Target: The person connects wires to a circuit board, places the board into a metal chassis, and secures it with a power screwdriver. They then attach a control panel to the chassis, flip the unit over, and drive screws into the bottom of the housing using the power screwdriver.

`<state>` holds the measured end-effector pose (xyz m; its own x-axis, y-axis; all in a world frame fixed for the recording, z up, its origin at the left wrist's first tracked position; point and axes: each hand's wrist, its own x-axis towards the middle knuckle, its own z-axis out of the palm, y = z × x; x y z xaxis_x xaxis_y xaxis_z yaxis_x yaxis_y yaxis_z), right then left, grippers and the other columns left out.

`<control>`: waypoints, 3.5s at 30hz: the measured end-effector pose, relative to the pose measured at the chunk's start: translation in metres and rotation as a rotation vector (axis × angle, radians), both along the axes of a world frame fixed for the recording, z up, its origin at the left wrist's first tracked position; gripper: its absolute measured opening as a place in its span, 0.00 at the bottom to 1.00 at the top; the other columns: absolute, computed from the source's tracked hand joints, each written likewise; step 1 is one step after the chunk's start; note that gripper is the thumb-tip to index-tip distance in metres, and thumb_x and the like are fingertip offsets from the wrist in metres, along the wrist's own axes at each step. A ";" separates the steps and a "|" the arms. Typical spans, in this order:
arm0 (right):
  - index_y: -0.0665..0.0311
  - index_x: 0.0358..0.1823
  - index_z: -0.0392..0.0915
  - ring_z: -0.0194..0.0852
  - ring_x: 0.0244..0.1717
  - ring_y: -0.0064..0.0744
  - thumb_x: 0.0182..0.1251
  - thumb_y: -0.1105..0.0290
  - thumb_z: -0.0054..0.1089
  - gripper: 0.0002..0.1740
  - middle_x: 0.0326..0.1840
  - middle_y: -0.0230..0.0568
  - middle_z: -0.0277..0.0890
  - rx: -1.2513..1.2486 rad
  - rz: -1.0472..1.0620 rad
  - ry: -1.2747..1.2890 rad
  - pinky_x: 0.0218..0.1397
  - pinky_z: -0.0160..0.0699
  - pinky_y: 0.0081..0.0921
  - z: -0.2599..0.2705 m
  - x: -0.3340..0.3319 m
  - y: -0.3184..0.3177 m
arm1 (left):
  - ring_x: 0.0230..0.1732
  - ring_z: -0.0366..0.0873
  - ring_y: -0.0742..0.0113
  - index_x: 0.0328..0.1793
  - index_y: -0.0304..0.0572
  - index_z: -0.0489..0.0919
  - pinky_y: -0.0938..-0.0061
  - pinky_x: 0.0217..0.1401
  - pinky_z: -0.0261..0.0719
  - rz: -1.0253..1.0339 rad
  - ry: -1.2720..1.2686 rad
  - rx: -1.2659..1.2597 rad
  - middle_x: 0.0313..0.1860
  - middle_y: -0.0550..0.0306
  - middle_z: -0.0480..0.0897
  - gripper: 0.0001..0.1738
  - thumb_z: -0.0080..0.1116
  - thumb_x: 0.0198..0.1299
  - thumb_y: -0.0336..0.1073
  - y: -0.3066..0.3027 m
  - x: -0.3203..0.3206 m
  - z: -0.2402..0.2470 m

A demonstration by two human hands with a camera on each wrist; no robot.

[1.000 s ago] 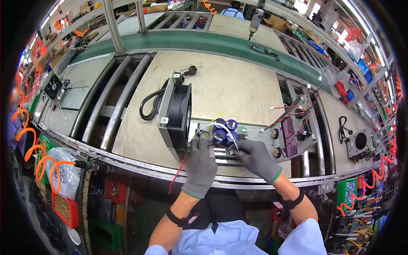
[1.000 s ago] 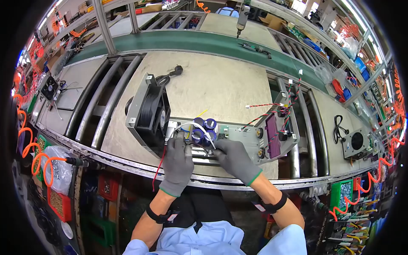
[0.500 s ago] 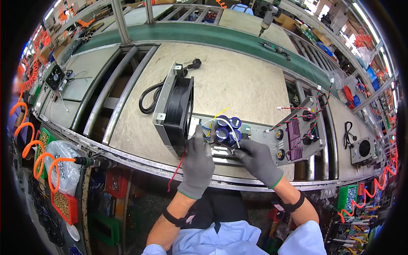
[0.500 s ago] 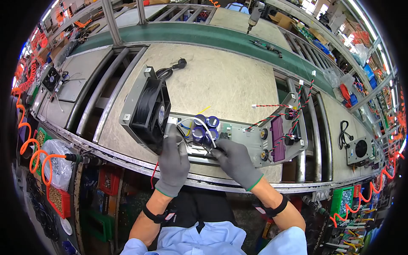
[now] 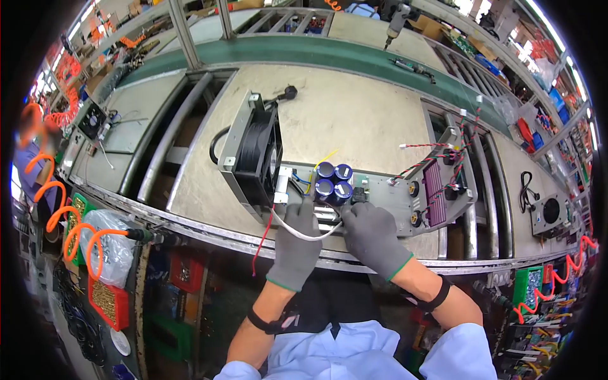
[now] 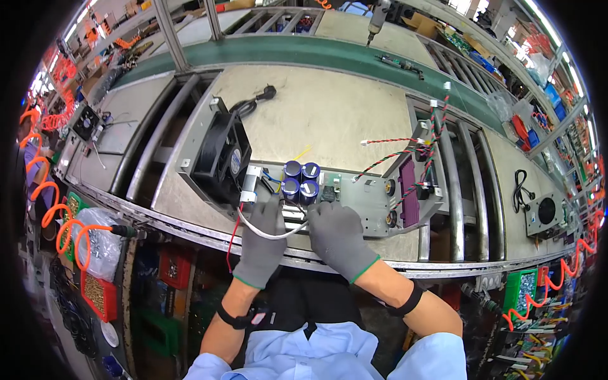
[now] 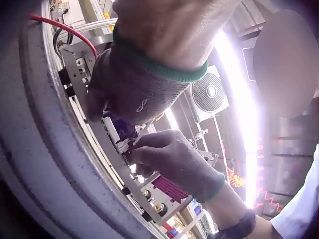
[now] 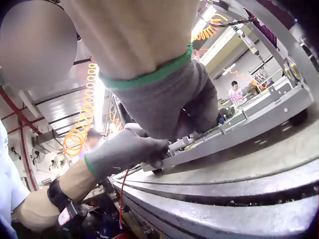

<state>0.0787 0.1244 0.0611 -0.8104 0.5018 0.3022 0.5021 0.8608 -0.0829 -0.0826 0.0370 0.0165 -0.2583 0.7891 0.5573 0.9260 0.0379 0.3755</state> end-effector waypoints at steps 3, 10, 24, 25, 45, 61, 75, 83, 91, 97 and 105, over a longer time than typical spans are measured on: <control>0.66 0.45 0.80 0.80 0.38 0.44 0.52 0.72 0.63 0.17 0.40 0.42 0.79 0.049 0.023 0.011 0.36 0.79 0.42 -0.002 0.003 -0.007 | 0.44 0.82 0.42 0.57 0.31 0.77 0.57 0.45 0.83 0.027 -0.234 0.086 0.45 0.41 0.79 0.18 0.59 0.60 0.26 -0.036 0.011 0.014; 0.67 0.42 0.82 0.80 0.37 0.44 0.56 0.68 0.64 0.13 0.38 0.44 0.79 0.064 0.012 0.007 0.38 0.79 0.41 0.007 0.000 -0.013 | 0.54 0.80 0.41 0.69 0.31 0.72 0.57 0.55 0.82 0.021 -0.408 0.325 0.56 0.39 0.75 0.24 0.59 0.67 0.25 -0.045 0.015 0.021; 0.58 0.32 0.89 0.83 0.33 0.54 0.73 0.49 0.58 0.22 0.28 0.50 0.83 -0.626 -0.280 0.215 0.37 0.77 0.46 0.022 -0.010 0.012 | 0.50 0.81 0.36 0.63 0.29 0.71 0.54 0.53 0.83 0.146 -0.176 -0.192 0.55 0.35 0.75 0.27 0.60 0.54 0.18 0.042 -0.007 0.027; 0.58 0.31 0.89 0.83 0.33 0.54 0.73 0.49 0.58 0.22 0.27 0.50 0.82 -0.646 -0.304 0.208 0.36 0.76 0.45 0.026 -0.010 0.012 | 0.50 0.82 0.35 0.63 0.29 0.71 0.53 0.53 0.83 0.150 -0.165 -0.181 0.56 0.35 0.75 0.28 0.60 0.54 0.18 0.042 -0.006 0.026; 0.60 0.52 0.78 0.81 0.38 0.46 0.64 0.72 0.63 0.15 0.36 0.42 0.78 0.052 -0.111 0.482 0.37 0.80 0.43 0.032 -0.026 -0.014 | 0.50 0.82 0.40 0.64 0.37 0.78 0.56 0.52 0.83 0.262 -0.147 0.086 0.52 0.39 0.81 0.20 0.53 0.67 0.27 -0.108 -0.031 0.034; 0.61 0.51 0.80 0.77 0.42 0.46 0.53 0.80 0.60 0.21 0.40 0.44 0.74 0.074 0.122 0.147 0.42 0.78 0.41 0.027 -0.037 0.001 | 0.55 0.80 0.43 0.72 0.28 0.66 0.58 0.61 0.82 0.142 0.048 -0.189 0.63 0.38 0.72 0.32 0.56 0.60 0.23 -0.018 0.004 0.045; 0.60 0.43 0.84 0.80 0.42 0.46 0.59 0.74 0.66 0.10 0.39 0.42 0.79 -0.046 0.003 0.368 0.44 0.78 0.42 0.028 -0.011 -0.004 | 0.49 0.82 0.56 0.63 0.45 0.79 0.63 0.31 0.89 0.313 0.298 -0.654 0.59 0.50 0.73 0.20 0.61 0.67 0.39 0.029 0.007 0.050; 0.59 0.41 0.85 0.81 0.31 0.44 0.60 0.68 0.74 0.10 0.31 0.40 0.79 -0.158 -0.075 0.497 0.34 0.78 0.41 0.002 0.006 -0.011 | 0.46 0.78 0.59 0.55 0.33 0.82 0.64 0.29 0.87 0.344 0.489 -0.810 0.59 0.51 0.72 0.17 0.60 0.67 0.39 0.043 0.010 0.039; 0.57 0.29 0.81 0.81 0.27 0.49 0.65 0.61 0.66 0.10 0.25 0.42 0.79 -0.178 -0.335 0.330 0.31 0.78 0.44 -0.001 -0.023 0.000 | 0.49 0.83 0.53 0.58 0.38 0.81 0.64 0.42 0.89 0.135 0.249 -0.227 0.55 0.48 0.76 0.16 0.61 0.65 0.34 -0.003 0.001 0.039; 0.60 0.29 0.82 0.83 0.31 0.51 0.67 0.59 0.65 0.13 0.30 0.44 0.82 -0.291 -0.345 0.388 0.34 0.77 0.47 0.005 -0.011 -0.003 | 0.41 0.84 0.46 0.60 0.42 0.81 0.58 0.42 0.84 0.300 -0.103 -0.060 0.51 0.45 0.79 0.18 0.60 0.65 0.35 -0.088 -0.011 0.033; 0.65 0.41 0.87 0.87 0.36 0.47 0.70 0.62 0.63 0.13 0.36 0.50 0.86 -0.671 -0.200 0.402 0.42 0.82 0.38 0.019 0.038 -0.045 | 0.25 0.81 0.70 0.45 0.37 0.80 0.73 0.24 0.78 0.051 -0.866 -0.245 0.29 0.55 0.81 0.11 0.62 0.70 0.38 -0.105 -0.021 -0.004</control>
